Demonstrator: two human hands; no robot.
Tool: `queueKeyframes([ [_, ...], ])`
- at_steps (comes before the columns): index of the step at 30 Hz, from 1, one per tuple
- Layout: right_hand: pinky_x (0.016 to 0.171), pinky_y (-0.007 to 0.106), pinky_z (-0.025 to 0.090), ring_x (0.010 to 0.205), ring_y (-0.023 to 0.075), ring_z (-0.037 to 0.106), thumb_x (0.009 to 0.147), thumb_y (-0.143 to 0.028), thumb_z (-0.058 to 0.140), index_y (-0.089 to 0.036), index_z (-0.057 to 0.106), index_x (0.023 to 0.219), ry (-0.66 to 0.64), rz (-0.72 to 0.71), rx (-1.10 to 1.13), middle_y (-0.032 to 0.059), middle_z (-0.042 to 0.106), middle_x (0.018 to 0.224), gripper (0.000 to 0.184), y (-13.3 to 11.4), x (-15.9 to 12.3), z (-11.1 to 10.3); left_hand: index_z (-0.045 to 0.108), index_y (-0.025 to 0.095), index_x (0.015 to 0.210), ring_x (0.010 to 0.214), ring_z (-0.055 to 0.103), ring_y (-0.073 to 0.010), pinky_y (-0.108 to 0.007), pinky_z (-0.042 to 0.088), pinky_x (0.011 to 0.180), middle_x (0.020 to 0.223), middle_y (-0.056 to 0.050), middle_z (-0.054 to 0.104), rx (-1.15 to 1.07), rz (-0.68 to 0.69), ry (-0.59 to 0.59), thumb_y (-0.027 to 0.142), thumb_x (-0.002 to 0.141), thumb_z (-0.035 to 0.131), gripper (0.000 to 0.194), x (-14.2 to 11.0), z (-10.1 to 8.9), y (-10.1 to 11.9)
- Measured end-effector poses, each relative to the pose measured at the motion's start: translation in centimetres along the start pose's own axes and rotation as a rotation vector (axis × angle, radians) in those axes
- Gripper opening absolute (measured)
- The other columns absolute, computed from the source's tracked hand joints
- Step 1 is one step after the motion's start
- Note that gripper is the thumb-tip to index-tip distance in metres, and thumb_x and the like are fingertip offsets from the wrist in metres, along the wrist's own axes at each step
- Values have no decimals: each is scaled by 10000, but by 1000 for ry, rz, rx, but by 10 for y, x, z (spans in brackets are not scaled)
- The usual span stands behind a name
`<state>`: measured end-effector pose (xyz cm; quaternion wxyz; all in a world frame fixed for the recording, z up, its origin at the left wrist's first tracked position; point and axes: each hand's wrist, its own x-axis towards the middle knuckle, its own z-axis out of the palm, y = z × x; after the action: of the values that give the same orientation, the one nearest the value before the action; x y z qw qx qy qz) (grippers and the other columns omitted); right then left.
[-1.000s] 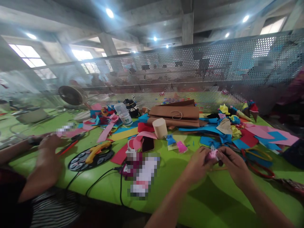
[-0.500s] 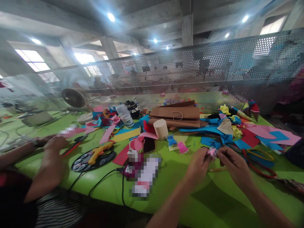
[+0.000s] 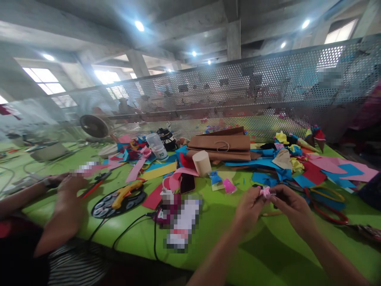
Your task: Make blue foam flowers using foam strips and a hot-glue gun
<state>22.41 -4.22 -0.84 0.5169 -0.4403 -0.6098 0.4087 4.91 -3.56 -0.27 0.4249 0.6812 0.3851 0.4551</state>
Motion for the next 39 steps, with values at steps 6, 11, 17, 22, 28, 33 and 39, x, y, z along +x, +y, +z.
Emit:
queueKeyframes([
  [6,703,281,509,814,188,632,867,-517,788,-256,743,968,103,-36,-26,21,712,908,283,2,4,-4,713,175,994,1006,612,-236,-383,491,983,1038,-88,711,-368,-175,1,646,984,511,512,0,-3,2],
  [11,720,295,508,816,188,631,859,-465,810,-264,749,920,90,-115,-27,11,682,899,219,3,5,-4,724,135,936,778,608,-171,-295,495,773,853,-65,688,-696,-369,-57,698,778,772,587,2,-2,-6],
  [17,727,316,502,846,209,631,884,-474,777,-259,758,944,80,-145,-81,29,685,924,224,3,5,-3,726,139,981,852,578,-147,-266,434,823,924,-34,667,-625,-316,-78,680,775,794,583,4,-2,-13],
  [22,716,307,517,828,202,639,871,-491,791,-259,744,1040,71,-59,-35,30,709,941,291,8,5,-3,689,142,949,849,532,-141,-271,397,819,898,-13,612,-572,-268,-79,688,723,828,606,7,-1,-12],
  [28,750,300,551,902,207,659,878,-449,801,-304,708,1237,43,-40,7,32,718,1047,398,2,0,-5,604,159,870,699,420,-99,-247,319,666,760,33,514,-568,-238,13,680,735,817,580,7,0,-8],
  [33,836,328,560,957,217,661,903,-409,784,-309,742,1197,43,-193,-90,41,686,1089,313,-3,-1,-7,602,166,869,618,393,-78,-232,257,578,692,50,504,-579,-286,67,657,679,859,586,6,1,-5],
  [39,817,323,577,970,224,664,907,-395,784,-288,756,1141,45,-239,-142,53,684,1079,259,-3,0,-5,622,156,849,646,478,-79,-219,346,613,723,29,573,-647,-291,114,608,575,936,615,10,4,-9],
])
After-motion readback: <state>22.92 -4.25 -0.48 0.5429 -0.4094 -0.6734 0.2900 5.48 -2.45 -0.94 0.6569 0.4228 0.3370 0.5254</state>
